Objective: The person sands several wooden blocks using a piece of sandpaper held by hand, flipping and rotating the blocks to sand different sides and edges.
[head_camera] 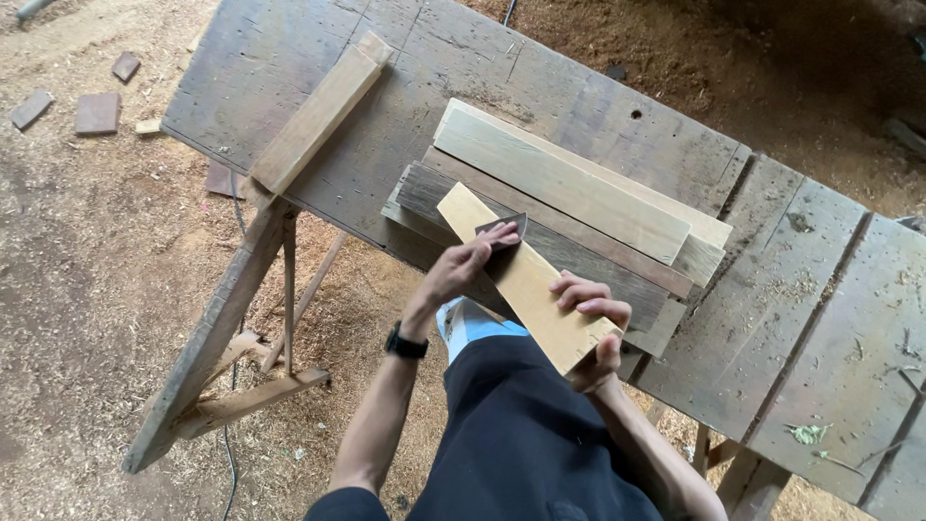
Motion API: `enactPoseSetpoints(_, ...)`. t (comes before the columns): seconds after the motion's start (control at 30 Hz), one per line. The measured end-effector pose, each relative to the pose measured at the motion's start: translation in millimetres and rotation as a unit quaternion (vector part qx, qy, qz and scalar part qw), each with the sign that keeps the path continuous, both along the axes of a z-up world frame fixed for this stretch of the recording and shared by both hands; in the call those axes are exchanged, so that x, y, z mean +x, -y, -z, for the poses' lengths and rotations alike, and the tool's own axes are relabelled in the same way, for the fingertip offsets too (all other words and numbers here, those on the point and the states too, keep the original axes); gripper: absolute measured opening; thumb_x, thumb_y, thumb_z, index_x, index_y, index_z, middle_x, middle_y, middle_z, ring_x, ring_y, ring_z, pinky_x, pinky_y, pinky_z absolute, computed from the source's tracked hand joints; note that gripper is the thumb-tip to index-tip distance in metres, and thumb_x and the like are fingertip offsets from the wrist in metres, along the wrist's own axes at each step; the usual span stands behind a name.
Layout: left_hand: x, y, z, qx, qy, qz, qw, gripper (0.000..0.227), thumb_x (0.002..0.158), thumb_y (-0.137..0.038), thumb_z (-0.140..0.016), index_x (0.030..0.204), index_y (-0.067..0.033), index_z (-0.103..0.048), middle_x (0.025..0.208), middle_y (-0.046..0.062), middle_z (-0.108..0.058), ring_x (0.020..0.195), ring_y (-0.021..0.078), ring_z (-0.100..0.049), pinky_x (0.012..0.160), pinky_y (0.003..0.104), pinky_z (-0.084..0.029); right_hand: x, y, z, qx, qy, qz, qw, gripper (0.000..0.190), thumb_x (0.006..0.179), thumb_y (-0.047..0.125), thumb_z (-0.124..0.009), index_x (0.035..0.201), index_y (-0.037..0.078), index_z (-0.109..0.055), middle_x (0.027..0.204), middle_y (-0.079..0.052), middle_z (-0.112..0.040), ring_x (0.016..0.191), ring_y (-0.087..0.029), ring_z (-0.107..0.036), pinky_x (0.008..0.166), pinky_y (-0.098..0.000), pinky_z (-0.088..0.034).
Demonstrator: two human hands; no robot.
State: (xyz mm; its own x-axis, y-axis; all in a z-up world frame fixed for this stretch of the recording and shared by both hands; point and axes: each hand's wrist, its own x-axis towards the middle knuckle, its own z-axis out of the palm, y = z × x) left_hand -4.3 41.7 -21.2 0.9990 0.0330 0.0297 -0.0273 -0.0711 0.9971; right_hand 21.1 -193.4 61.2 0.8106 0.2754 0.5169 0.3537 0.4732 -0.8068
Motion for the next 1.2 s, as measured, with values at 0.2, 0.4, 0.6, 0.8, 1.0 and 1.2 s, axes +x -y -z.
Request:
enactPoseSetpoints(0.2,32,-30,55,-0.021,-0.146,-0.147,0.978,0.062,0.100,-0.058,-0.034,0.150,-0.0255,-0.050,0.162,0.004,-0.038,0.145,0.0272,-0.041,0.112,0.046,-0.040,2,2,-4,-0.010,-0.010,-0.012,1.000,0.045,0.109,0.053,-0.038,0.116,0.009,-0.046,0.101,-0.018,-0.056,0.109,-0.035,-0.059,0.118,-0.0591,-0.041)
enactPoseSetpoints(0.4,57,-85,89,0.019,-0.167,-0.122,0.978,0.053,0.106,-0.059,-0.043,0.148,-0.0282,-0.056,0.153,0.008,-0.060,0.141,0.0270,-0.058,0.114,0.047,-0.048,-3,-9,-13,-0.037,0.010,-0.001,0.999,0.049,0.109,0.058,-0.038,0.117,0.010,-0.045,0.101,-0.018,-0.057,0.107,-0.034,-0.060,0.113,-0.0561,-0.041)
enactPoseSetpoints(0.6,24,-38,26,0.009,-0.010,0.054,0.998,0.054,0.109,-0.061,-0.043,0.146,-0.0259,-0.061,0.165,0.006,-0.048,0.154,0.0287,-0.041,0.125,0.053,-0.034,-7,-19,-19,-0.026,0.005,0.062,0.998,0.050,0.109,0.060,-0.037,0.117,0.011,-0.046,0.097,-0.018,-0.057,0.096,-0.035,-0.062,0.110,-0.0574,-0.045)
enactPoseSetpoints(0.8,55,-87,94,0.061,-0.114,-0.040,0.991,0.052,0.106,-0.052,-0.037,0.149,-0.0282,-0.053,0.162,0.005,-0.045,0.149,0.0279,-0.038,0.120,0.045,-0.034,-12,-41,-28,-0.012,0.021,0.092,0.995,0.049,0.107,0.058,-0.040,0.112,0.011,-0.048,0.091,-0.018,-0.057,0.087,-0.033,-0.063,0.103,-0.0561,-0.049)
enactPoseSetpoints(1.0,68,-101,65,0.019,-0.110,0.075,0.991,0.049,0.107,-0.050,-0.040,0.148,-0.0284,-0.055,0.163,0.005,-0.042,0.149,0.0265,-0.042,0.122,0.045,-0.039,-11,-67,-44,-0.030,0.022,0.114,0.993,0.047,0.110,0.056,-0.039,0.113,0.010,-0.048,0.090,-0.017,-0.057,0.088,-0.031,-0.063,0.097,-0.0502,-0.050)
enactPoseSetpoints(1.2,23,-46,-61,-0.047,0.122,0.213,0.968,0.044,0.115,-0.040,-0.038,0.149,-0.0188,-0.058,0.169,0.005,-0.039,0.162,0.0265,-0.028,0.136,0.047,-0.021,-16,-96,-57,-0.008,0.023,0.177,0.984,0.046,0.111,0.051,-0.035,0.121,0.008,-0.048,0.117,-0.022,-0.060,0.111,-0.036,-0.064,0.105,-0.0525,-0.052)
